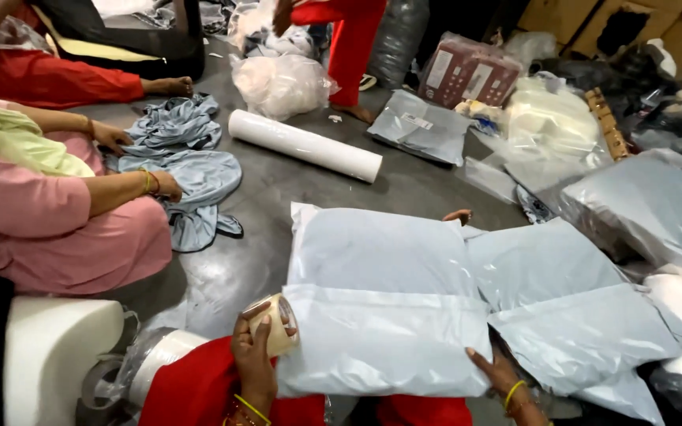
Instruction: The person packages foam or plastic products into shipping bags, seals them with tape, and attaches labels.
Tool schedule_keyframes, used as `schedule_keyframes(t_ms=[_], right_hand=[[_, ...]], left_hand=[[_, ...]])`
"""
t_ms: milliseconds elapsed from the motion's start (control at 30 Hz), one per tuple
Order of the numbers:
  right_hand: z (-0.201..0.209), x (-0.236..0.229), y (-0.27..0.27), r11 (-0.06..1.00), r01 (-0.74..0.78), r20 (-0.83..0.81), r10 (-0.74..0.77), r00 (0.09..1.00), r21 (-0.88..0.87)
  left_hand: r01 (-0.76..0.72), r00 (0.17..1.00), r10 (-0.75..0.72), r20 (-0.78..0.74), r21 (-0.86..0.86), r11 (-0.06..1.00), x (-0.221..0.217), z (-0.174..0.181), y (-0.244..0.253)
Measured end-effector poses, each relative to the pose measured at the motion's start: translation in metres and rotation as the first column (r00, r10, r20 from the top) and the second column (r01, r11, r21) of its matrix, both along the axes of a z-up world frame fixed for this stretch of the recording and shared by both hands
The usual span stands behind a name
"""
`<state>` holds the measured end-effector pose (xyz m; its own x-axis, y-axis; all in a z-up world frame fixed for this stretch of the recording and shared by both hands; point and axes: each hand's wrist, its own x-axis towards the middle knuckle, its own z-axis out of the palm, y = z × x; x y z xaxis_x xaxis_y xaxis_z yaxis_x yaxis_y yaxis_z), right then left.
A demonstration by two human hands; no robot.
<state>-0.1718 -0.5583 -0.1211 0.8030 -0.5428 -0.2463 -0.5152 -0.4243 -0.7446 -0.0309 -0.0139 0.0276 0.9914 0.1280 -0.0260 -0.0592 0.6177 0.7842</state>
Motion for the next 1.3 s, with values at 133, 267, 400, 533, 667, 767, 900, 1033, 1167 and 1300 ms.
schedule_keyframes(t_ms=[133, 267, 400, 533, 667, 767, 900, 1033, 1167, 1300], right_hand=[[0.078, -0.034, 0.047, 0.943, 0.106, -0.093, -0.08, 0.992, 0.317], [0.059, -0.068, -0.001, 0.982, -0.174, -0.154, 0.185, 0.971, 0.079], [0.085, -0.065, 0.041, 0.773, -0.514, -0.68, 0.15, 0.717, -0.372], [0.201, -0.049, 0.193, 0.798, -0.443, 0.071, 0.512, 0.856, -0.409], [0.24, -0.053, 0.27, 0.825, -0.513, 0.419, 0.564, 0.712, -0.238], [0.207, -0.065, 0.279, 0.912, -0.383, 0.514, 0.402, 0.758, -0.147], [0.242, -0.073, 0.294, 0.93, -0.3, 0.588, 0.368, 0.721, -0.213], [0.27, -0.08, 0.292, 0.789, -0.249, 0.561, 0.584, 0.587, -0.561], [0.257, -0.083, 0.282, 0.806, -0.208, 0.572, 0.55, 0.609, -0.554], [0.257, -0.082, 0.272, 0.8, -0.151, 0.646, 0.565, 0.513, -0.581]], left_hand=[[-0.006, 1.0, 0.006, -0.009, -0.032, 0.999, 0.004, -0.004, 0.01], [0.097, 0.991, -0.083, 0.107, -0.131, 0.987, 0.002, -0.003, 0.011], [0.39, 0.919, -0.385, 0.086, -0.055, 0.919, -0.028, 0.019, -0.015], [0.725, 0.684, -0.728, 0.057, 0.057, 0.686, -0.077, -0.008, -0.056], [0.797, 0.512, -0.848, 0.137, 0.293, 0.528, -0.114, -0.043, -0.083], [0.721, 0.454, -0.885, 0.099, 0.543, 0.431, -0.126, -0.024, -0.079], [0.671, 0.525, -0.851, -0.007, 0.619, 0.408, -0.137, -0.011, -0.078], [0.823, 0.445, -0.88, -0.167, 0.464, 0.328, -0.143, 0.016, -0.084], [0.887, 0.429, -0.9, -0.081, 0.228, 0.402, -0.146, -0.001, -0.096], [0.789, 0.454, -0.886, 0.096, 0.418, 0.45, -0.134, -0.023, -0.11]])
